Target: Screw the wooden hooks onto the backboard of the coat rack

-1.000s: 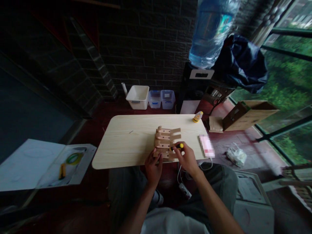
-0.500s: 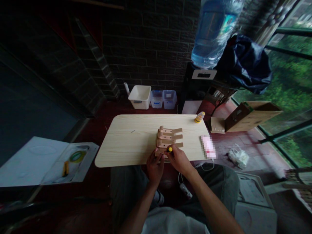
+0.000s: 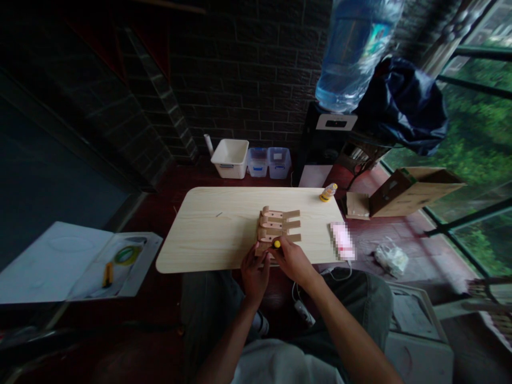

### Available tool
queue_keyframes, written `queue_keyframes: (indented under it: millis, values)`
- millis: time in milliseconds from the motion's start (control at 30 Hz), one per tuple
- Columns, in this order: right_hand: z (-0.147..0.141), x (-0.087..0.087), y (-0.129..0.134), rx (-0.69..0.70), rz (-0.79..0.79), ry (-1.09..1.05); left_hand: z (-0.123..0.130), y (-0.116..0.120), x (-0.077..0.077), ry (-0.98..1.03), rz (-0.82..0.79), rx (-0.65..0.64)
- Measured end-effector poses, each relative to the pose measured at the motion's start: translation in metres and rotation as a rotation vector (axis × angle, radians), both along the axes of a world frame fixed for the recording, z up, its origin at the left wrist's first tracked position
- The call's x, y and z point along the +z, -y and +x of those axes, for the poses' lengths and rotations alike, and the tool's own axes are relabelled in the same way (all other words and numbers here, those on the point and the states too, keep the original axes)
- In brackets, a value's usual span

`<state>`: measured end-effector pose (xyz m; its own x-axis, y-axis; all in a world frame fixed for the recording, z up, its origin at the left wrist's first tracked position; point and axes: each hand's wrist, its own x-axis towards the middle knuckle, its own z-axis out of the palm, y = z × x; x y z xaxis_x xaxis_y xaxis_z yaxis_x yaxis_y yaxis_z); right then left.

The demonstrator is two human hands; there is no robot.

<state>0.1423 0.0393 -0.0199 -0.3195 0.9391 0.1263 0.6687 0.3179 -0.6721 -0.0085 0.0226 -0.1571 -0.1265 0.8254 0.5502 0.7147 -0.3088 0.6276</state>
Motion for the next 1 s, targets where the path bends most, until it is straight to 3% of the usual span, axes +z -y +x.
queue_keyframes:
  millis: [533, 1000]
  values:
    - [-0.004, 0.028, -0.011, 0.131, -0.036, 0.319, 0.0, -0.003, -0.004, 0.024, 0.016, -0.016]
    - [0.0, 0.031, -0.014, 0.195, -0.041, 0.268, -0.001, -0.001, 0.001, 0.022, -0.001, -0.024]
